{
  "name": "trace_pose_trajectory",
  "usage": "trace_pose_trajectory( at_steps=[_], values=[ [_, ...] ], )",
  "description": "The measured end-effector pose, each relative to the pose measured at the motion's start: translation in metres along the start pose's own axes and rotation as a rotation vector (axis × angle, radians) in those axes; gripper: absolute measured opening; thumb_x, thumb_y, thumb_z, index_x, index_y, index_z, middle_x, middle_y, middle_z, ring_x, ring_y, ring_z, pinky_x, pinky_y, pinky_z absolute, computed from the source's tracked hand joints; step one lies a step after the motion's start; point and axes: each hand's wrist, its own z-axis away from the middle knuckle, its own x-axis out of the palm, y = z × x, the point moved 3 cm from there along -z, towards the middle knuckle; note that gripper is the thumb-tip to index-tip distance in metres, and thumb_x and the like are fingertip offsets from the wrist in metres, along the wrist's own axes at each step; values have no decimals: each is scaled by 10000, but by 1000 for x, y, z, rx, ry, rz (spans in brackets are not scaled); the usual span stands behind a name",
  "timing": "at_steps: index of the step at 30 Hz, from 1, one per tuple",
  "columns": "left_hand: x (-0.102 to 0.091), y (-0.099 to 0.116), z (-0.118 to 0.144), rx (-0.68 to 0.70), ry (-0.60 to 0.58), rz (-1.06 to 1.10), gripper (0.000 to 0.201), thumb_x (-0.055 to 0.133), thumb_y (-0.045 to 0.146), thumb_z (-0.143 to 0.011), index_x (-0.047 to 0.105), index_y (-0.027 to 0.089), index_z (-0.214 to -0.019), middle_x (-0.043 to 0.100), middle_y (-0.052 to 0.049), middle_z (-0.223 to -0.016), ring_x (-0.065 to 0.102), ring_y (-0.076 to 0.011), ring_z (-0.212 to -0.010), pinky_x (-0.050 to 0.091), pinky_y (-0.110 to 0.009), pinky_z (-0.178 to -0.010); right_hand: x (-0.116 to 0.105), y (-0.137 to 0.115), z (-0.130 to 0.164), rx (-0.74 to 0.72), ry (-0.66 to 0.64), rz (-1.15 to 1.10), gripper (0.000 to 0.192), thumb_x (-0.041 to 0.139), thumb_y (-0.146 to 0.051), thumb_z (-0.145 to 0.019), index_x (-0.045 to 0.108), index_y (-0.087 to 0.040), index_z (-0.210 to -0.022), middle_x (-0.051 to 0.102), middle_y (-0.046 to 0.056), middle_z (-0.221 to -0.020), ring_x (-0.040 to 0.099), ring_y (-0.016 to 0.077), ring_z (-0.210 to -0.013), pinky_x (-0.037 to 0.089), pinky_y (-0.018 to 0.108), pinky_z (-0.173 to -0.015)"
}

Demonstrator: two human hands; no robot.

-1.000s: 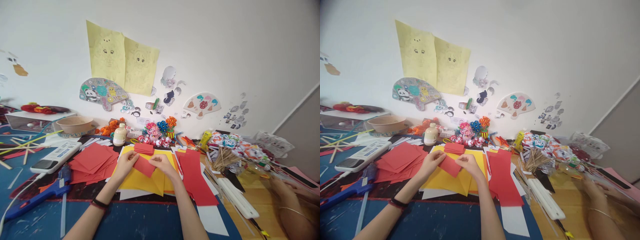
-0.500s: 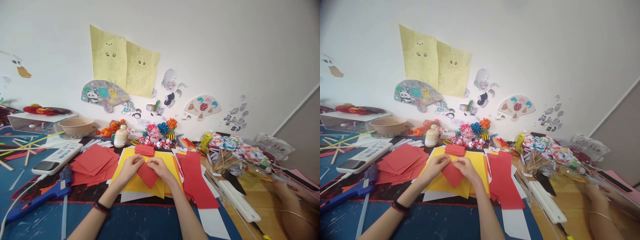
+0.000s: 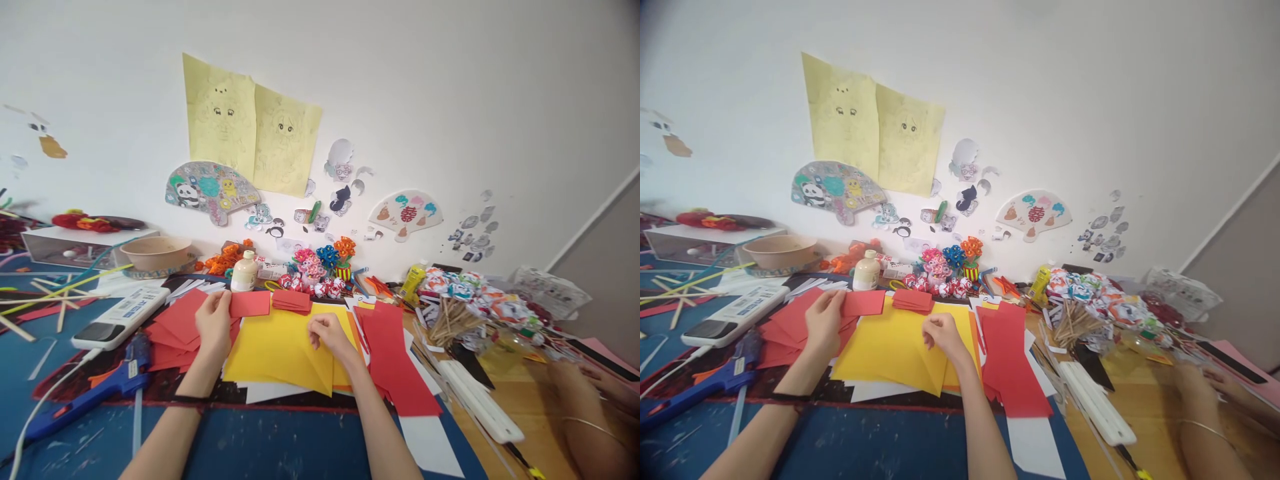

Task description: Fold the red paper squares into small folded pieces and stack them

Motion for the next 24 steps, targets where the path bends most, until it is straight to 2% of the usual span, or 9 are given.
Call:
trace_pose_trajectory(
  at_steps=[3, 6, 9, 12, 14, 16, 18, 19, 24],
  values=[
    [11, -2, 9, -90, -121, 77, 438, 609, 514, -679, 648, 119, -864, 626, -23, -734, 496, -118, -599, 355, -210, -509, 7, -2, -1, -26, 33, -82, 243, 609, -379, -774, 640, -141, -812, 648, 32, -686, 569, 109, -507, 440, 220, -499],
    [37, -3, 35, -197, -370, 199, 486, 662, 552, -637, 643, 130, -878, 632, -15, -720, 510, -105, -556, 359, -207, -488, 19, -5, -1, -45, -19, -150, 498, 701, -435, -725, 577, -178, -1133, 671, 79, -920, 631, 148, -660, 465, 233, -546],
    [51, -2, 55, -277, -485, 243, 426, 699, 510, -635, 621, 138, -828, 598, 16, -635, 479, -81, -501, 352, -197, -477, 21, -9, -1, -95, -14, -175, 589, 717, -470, -710, 546, -191, -1200, 662, 94, -982, 634, 183, -779, 483, 248, -587],
    [53, 0, 62, -296, -632, 159, 390, 680, 508, -668, 601, 142, -778, 591, 15, -610, 498, -88, -499, 398, -215, -514, 15, -13, -2, -120, 35, -175, 589, 695, -505, -721, 558, -194, -1202, 647, 112, -1084, 625, 197, -822, 493, 264, -605],
    [52, 4, 62, -206, -708, 30, 402, 663, 518, -682, 612, 153, -841, 649, -24, -714, 576, -132, -589, 449, -254, -582, 11, -13, -3, -107, 67, -164, 602, 700, -524, -709, 567, -181, -1186, 662, 117, -1059, 634, 207, -807, 499, 277, -616],
    [50, 12, 60, 2, -733, -102, 421, 659, 497, -699, 620, 181, -975, 684, -71, -943, 631, -192, -798, 478, -296, -694, 9, -12, -3, -99, 76, -149, 583, 711, -524, -701, 589, -167, -1145, 681, 117, -1018, 646, 226, -834, 513, 306, -678],
    [50, 19, 61, 205, -767, -188, 423, 640, 453, -738, 604, 222, -1090, 643, -80, -1140, 602, -220, -990, 466, -314, -792, 9, -11, -3, -111, 70, -134, 546, 722, -517, -696, 613, -166, -1100, 683, 117, -1037, 643, 250, -921, 513, 337, -766],
    [51, 21, 61, 256, -803, -214, 426, 626, 437, -757, 592, 237, -1132, 623, -79, -1192, 587, -223, -1032, 460, -316, -811, 9, -11, -2, -115, 63, -126, 534, 728, -517, -692, 620, -169, -1083, 681, 116, -1056, 637, 259, -958, 508, 347, -797],
    [49, 23, 63, 267, -1004, -243, 516, 628, 391, -761, 540, 254, -1251, 594, -90, -1259, 623, -212, -964, 488, -300, -775, 8, -14, 1, -95, 88, -112, 520, 710, -553, -694, 630, -189, -1058, 678, 106, -1086, 632, 269, -997, 501, 352, -827]
  ],
)
